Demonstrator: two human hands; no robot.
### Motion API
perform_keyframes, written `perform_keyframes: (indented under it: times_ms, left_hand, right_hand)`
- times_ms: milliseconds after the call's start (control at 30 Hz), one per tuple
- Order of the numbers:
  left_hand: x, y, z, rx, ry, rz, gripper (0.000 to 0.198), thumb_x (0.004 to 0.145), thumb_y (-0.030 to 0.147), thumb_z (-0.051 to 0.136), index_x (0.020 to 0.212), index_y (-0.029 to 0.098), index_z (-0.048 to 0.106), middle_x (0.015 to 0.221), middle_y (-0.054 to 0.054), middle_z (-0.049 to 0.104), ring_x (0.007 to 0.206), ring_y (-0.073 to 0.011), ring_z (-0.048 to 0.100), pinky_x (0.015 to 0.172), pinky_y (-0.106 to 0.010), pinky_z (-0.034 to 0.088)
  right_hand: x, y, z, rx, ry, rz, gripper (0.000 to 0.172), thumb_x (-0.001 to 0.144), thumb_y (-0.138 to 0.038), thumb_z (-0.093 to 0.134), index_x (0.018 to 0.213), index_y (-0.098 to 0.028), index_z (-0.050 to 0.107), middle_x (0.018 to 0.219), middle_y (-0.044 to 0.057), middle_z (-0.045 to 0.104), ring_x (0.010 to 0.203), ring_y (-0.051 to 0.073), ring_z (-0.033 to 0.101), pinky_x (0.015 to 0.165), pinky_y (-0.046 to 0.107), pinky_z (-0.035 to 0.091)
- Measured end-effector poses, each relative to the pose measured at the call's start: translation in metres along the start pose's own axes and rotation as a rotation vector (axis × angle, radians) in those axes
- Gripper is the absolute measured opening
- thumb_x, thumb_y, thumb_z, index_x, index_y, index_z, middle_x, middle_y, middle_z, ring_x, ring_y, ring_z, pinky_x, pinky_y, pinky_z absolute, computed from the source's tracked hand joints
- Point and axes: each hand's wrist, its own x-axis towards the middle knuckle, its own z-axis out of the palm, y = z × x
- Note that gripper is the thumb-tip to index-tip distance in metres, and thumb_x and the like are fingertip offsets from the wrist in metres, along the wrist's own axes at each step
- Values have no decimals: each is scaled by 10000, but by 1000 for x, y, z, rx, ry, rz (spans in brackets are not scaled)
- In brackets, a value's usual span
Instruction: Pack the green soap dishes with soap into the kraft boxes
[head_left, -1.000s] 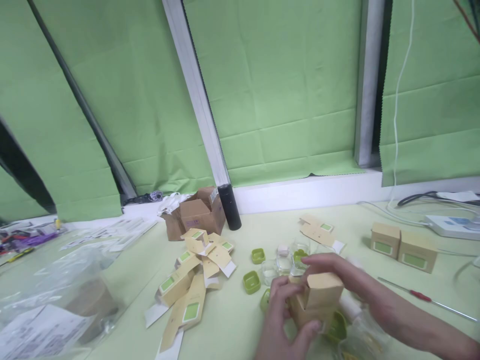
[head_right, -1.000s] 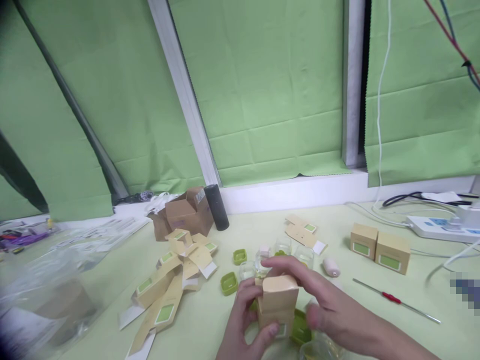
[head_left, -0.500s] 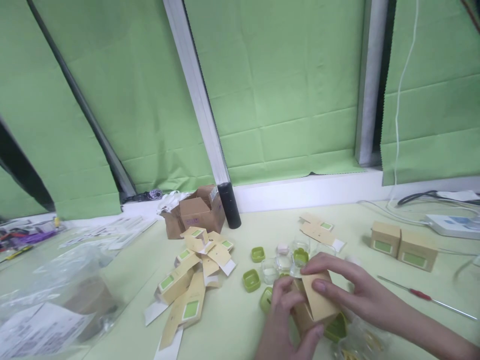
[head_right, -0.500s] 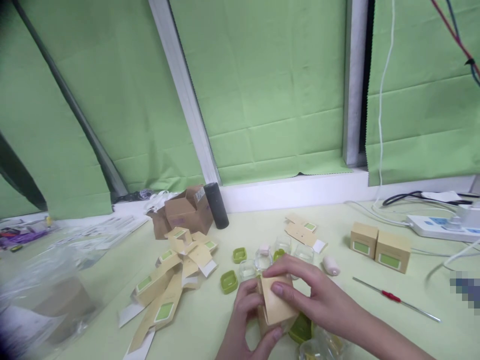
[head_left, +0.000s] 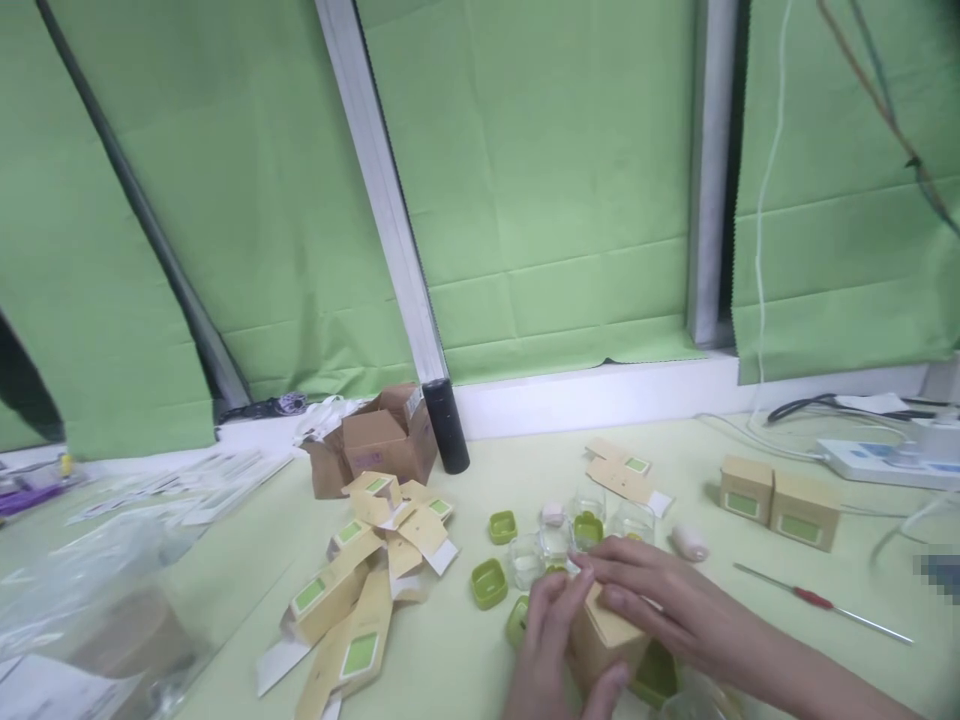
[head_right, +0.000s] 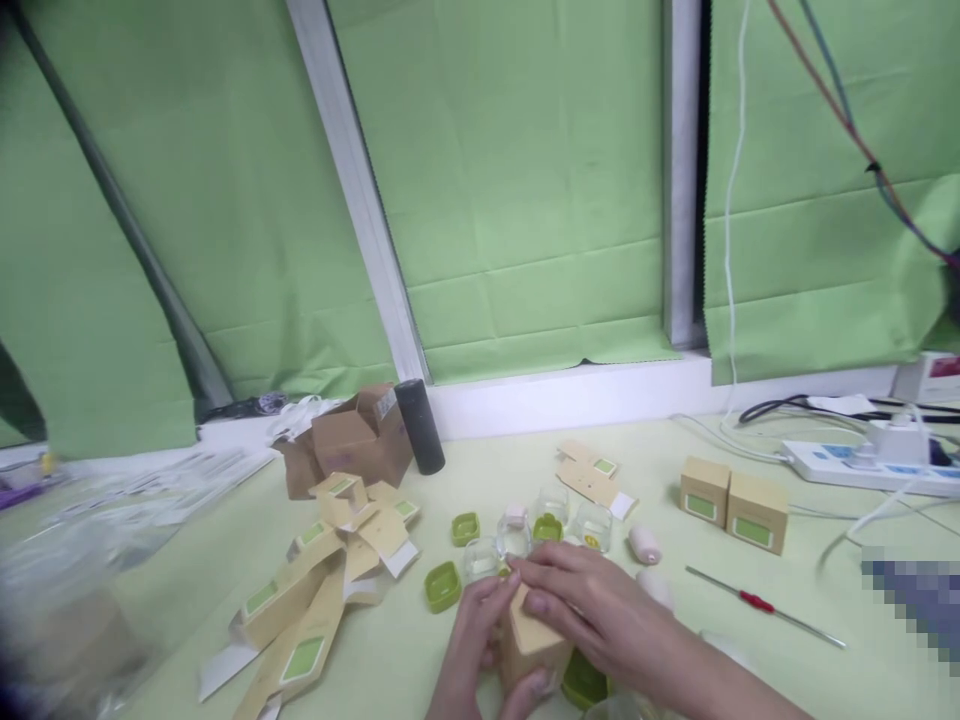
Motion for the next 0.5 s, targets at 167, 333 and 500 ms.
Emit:
perform_keyframes:
  times_ms: [167,333,500]
  left_hand:
    - [4,1,4,-108,57,-87,619,730,406,613,1290,286,379,1391,-129,323,1213,-323,432,822,-407,509]
    - [11,3,-2,-90,90,-20,770,729,400,614,1368,246,213,1446,-140,287,1309,-312,310,1029,-474,331]
    - [12,15,-9,-33,133,-82,579,848,352,450,1356,245,196,1310,-124,468,1157,-246,491,973,-452,376]
  right_hand:
    - [-8,-5,-19,-47,-97,4,679,790,-510,604,1387,-351,323,1423,45,410,1274,284,393,1037,450,344]
    - [15,33,-76,-396,284,141,499,909,-473,429,1370,-298,355,1342,77,494,1118,238,552,863,347,501]
    - [32,96,-126,-624,332,328,389,855,-394,573,1159,-151,550,1180,119,582,1076,280,543,933,482,407]
